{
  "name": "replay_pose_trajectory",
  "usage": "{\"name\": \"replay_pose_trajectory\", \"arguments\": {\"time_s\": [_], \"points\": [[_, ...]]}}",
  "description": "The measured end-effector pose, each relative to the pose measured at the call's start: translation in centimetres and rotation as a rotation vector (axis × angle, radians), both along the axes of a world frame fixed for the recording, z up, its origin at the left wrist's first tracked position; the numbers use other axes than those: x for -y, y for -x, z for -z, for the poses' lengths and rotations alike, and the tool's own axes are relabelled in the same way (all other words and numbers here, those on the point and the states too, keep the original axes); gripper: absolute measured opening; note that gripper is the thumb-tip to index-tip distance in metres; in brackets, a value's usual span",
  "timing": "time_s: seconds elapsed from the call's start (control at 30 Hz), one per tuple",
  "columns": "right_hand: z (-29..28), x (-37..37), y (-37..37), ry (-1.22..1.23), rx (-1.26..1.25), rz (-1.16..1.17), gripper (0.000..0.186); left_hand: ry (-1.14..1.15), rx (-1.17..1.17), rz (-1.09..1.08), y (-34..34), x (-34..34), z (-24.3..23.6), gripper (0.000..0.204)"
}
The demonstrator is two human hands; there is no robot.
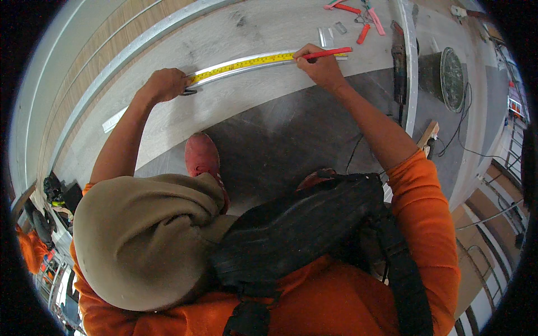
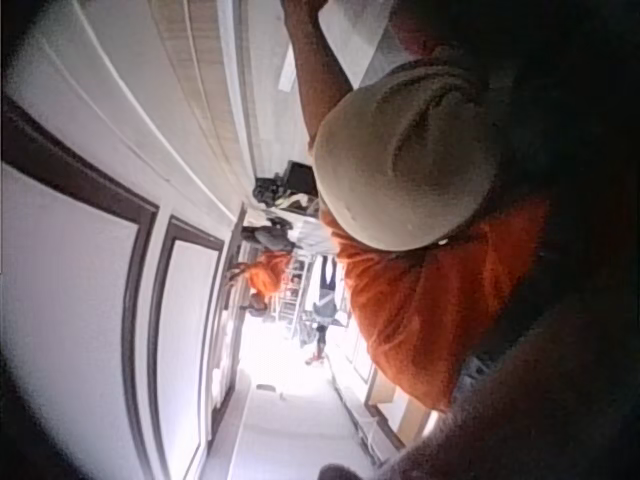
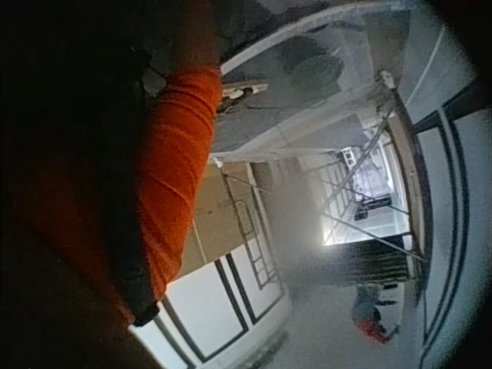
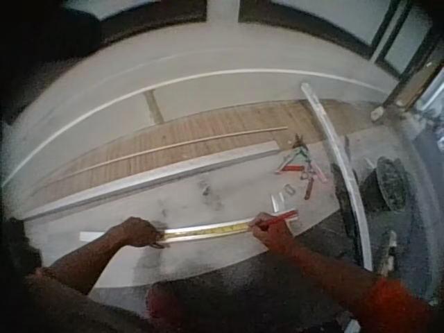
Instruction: The person measures a metal stud with a tape measure, marks it with a pencil, cuts it with an angle grinder, and then bends the cut edge with pliers.
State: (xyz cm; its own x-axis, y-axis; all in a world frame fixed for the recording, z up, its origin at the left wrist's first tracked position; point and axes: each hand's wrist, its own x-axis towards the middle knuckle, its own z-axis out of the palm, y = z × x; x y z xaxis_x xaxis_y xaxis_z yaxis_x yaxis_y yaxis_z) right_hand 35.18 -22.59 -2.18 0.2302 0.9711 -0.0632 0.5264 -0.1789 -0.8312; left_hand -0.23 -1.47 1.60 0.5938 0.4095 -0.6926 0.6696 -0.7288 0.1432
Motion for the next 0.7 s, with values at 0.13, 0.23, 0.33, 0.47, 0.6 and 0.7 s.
{"name": "replay_pose_trajectory", "arguments": {"time_s": [0.13, 0.23, 0.33, 0.47, 0.6, 0.7], "points": [[0.4, 0.0, -0.2, -0.025, 0.013, -0.024, 0.015, -0.024, 0.095, 0.029, 0.8, -0.4, 1.2, 0.045], [0.1, -0.1, -0.1, -0.028, 0.011, -0.037, 0.015, -0.014, 0.141, 0.068, 1.8, -1.1, 2.6, 0.046], [0.1, -0.2, 0.1, -0.016, 0.001, -0.033, 0.015, 0.006, 0.124, 0.146, 2.3, -1.8, 3.4, 0.046], [0.2, 0.0, -0.2, 0.008, 0.028, -0.03, 0.015, -0.017, 0.185, 0.198, 1.7, -1.3, 2.5, 0.045], [-0.2, 0.2, -0.2, 0.051, 0.021, -0.032, 0.012, 0.046, 0.015, 0.002, -0.4, -0.6, 0.3, 0.045], [0.0, -0.4, 0.5, 0.0, -0.015, -0.029, 0.015, 0.046, 0.065, 0.073, 1.5, -1.4, 1.7, 0.045]]}}
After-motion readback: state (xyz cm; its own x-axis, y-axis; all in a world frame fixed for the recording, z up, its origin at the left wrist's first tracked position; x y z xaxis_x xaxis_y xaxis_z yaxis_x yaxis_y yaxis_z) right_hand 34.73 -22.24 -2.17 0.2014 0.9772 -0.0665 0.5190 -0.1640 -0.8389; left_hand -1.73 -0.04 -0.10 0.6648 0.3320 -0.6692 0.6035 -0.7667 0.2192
